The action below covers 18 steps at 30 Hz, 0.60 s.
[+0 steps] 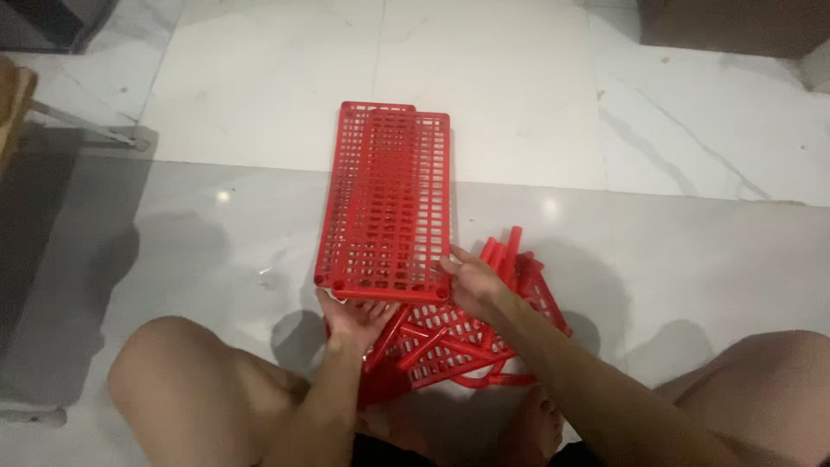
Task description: The person assembles a red plastic storage rack by hand. They connect the side panels to the base and insert the vertical support rods to form the structure.
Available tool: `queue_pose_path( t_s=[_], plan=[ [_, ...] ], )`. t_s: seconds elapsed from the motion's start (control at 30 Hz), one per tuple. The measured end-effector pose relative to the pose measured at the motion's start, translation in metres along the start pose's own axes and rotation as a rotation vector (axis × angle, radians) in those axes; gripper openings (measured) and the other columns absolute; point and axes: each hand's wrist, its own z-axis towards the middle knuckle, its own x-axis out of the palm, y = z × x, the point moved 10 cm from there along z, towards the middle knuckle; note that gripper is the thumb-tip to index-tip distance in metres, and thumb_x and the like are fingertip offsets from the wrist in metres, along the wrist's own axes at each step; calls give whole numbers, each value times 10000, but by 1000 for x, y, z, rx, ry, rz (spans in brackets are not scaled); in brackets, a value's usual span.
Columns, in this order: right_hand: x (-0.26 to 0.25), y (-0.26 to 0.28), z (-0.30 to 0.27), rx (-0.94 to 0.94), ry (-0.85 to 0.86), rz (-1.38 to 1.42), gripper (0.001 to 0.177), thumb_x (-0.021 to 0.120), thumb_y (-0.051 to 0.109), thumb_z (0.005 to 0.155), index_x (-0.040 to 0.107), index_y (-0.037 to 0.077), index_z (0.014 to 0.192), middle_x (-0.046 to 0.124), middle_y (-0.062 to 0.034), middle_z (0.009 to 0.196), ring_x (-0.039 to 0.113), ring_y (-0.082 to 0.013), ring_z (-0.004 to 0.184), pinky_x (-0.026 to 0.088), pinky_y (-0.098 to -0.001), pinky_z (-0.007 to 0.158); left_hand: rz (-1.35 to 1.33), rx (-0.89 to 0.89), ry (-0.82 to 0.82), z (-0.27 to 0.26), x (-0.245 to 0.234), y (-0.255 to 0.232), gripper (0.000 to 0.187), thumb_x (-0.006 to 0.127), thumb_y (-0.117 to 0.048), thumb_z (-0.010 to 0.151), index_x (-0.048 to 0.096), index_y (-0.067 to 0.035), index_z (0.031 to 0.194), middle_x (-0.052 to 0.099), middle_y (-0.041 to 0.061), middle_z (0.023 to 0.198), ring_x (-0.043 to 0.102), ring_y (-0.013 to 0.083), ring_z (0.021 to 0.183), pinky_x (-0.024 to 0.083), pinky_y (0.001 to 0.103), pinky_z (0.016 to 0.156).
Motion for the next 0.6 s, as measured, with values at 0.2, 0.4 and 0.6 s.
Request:
queue_pose_path(
  t_s=[0.2,0.4,0.6],
  plan=[
    [-1,3,6,-54,99,-33,599,394,210,1044,193,112,1599,429,-140,1565,429,-271,1447,339,-514,1210,-51,100,222,-25,25,-21,755,717,-407,907,468,-60,1529,579,178,1459,584,315,1354,519,455,1053],
    [5,22,-13,1,89,-185,625,359,335,1027,235,165,1616,357,-122,1634,346,-303,1492,295,-562,1207,262,114,334,-7,32,-35,639,728,-62,867,479,14,1451,628,226,1180,715,277,1054,636,323,818],
    [4,26,-28,33,37,-300,650,386,364,1045,130,198,1619,298,-92,1658,369,-362,1493,260,-539,1239,320,215,433,40,30,-73,521,672,-64,952,486,2,1435,628,273,1153,674,206,771,588,194,517]
  ],
)
